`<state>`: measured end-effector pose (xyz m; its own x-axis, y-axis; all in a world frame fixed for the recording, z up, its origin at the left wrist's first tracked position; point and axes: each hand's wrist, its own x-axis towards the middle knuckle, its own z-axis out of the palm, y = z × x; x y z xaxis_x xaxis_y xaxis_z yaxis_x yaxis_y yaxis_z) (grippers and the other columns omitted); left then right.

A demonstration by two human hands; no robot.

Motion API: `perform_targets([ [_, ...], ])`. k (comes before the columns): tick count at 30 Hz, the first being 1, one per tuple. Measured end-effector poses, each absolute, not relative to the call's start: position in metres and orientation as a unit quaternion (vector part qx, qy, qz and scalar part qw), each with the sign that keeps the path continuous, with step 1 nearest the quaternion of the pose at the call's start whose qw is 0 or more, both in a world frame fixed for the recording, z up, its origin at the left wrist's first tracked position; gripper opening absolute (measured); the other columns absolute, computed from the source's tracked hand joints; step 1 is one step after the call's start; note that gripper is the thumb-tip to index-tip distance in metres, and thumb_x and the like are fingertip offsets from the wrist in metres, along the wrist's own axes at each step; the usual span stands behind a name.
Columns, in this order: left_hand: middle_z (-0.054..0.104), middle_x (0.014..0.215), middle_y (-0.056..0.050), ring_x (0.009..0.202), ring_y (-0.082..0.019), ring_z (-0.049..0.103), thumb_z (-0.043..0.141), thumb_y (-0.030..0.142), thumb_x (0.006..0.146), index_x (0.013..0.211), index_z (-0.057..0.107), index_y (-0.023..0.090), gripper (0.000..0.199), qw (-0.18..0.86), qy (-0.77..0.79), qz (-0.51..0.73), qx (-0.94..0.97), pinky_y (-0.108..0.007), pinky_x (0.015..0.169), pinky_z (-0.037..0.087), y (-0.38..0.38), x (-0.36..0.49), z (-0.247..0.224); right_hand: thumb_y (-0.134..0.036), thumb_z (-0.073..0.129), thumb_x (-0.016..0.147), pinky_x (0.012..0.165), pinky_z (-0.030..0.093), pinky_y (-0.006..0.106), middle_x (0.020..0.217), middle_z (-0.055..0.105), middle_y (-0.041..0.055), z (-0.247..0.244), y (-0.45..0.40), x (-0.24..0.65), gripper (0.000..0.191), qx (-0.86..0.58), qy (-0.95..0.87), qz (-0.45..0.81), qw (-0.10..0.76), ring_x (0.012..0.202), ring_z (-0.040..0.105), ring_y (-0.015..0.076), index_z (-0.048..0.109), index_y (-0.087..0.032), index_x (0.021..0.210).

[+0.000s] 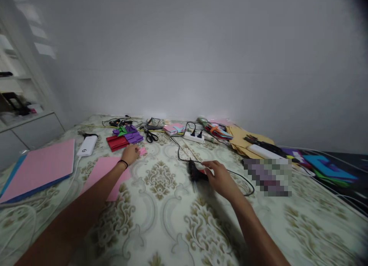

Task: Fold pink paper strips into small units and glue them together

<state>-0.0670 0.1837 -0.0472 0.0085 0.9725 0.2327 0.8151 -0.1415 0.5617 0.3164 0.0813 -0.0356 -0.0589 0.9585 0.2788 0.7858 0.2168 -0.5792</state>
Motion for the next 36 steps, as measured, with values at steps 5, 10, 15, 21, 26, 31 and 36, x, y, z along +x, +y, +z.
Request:
perform_targets([
  [5,0.066,0.128,-0.012,0.108,-0.025,0.068,0.065,0.034,0.101,0.130,0.063,0.016,0.035,0.252,0.571,0.334,0.707,-0.046,0.091,0.060,0.143,-0.036,-0.033,-0.027,0.049,0.101,0.088,0.053,0.038,0.106,0.070,0.0116,-0.028,0.059,0.268,0.026,-0.498,-0.754,0.161,0.397,0.098,0.067,0.0248,0.072,-0.018,0.108],
  [10,0.069,0.084,0.000,0.083,-0.018,0.070,0.067,0.029,0.091,0.099,0.063,0.019,0.013,0.344,0.486,0.404,0.694,-0.029,0.077,0.057,0.077,-0.001,-0.018,-0.029,0.052,0.104,0.087,0.052,0.033,0.100,0.068,0.0083,-0.024,0.037,0.232,0.024,-0.425,-0.769,0.179,0.441,0.094,0.066,0.0209,0.073,-0.019,0.111],
  [15,0.073,0.082,0.000,0.079,-0.018,0.074,0.068,0.034,0.088,0.104,0.056,0.020,0.024,0.431,0.448,0.442,0.647,-0.029,0.076,0.057,0.042,0.018,-0.014,-0.023,0.063,0.100,0.075,0.052,0.031,0.086,0.065,0.0053,-0.029,0.033,0.223,0.017,-0.382,-0.769,0.210,0.468,0.078,0.064,0.0185,0.076,-0.018,0.109],
  [21,0.074,0.082,-0.001,0.079,-0.018,0.074,0.070,0.034,0.086,0.103,0.054,0.020,0.027,0.487,0.431,0.457,0.606,-0.030,0.076,0.057,0.040,0.018,-0.021,-0.023,0.065,0.099,0.074,0.050,0.031,0.087,0.066,0.0054,-0.032,0.032,0.221,0.013,-0.385,-0.763,0.224,0.468,0.077,0.062,0.0182,0.076,-0.018,0.103],
  [26,0.071,0.085,-0.001,0.080,-0.016,0.071,0.070,0.035,0.087,0.102,0.057,0.019,0.025,0.503,0.426,0.442,0.608,-0.028,0.074,0.056,0.039,0.017,-0.024,-0.030,0.073,0.090,0.077,0.049,0.033,0.096,0.065,0.0056,-0.034,0.034,0.218,0.016,-0.431,-0.703,0.293,0.484,0.081,0.059,0.0193,0.070,-0.020,0.101],
  [31,0.069,0.089,-0.002,0.080,-0.016,0.066,0.068,0.039,0.090,0.106,0.062,0.018,0.027,0.510,0.420,0.407,0.631,-0.027,0.071,0.053,0.035,0.018,-0.022,-0.040,0.069,0.091,0.068,0.048,0.030,0.081,0.066,0.0030,-0.038,0.036,0.218,0.023,-0.445,-0.675,0.386,0.444,0.072,0.059,0.0182,0.070,-0.018,0.092],
  [36,0.064,0.075,-0.001,0.068,-0.015,0.058,0.066,0.038,0.090,0.088,0.068,0.015,0.023,0.513,0.416,0.350,0.664,-0.026,0.061,0.044,0.037,0.016,-0.024,-0.044,0.064,0.092,0.069,0.047,0.028,0.081,0.066,0.0027,-0.038,0.034,0.219,0.028,-0.442,-0.662,0.430,0.427,0.073,0.059,0.0169,0.069,-0.017,0.089],
])
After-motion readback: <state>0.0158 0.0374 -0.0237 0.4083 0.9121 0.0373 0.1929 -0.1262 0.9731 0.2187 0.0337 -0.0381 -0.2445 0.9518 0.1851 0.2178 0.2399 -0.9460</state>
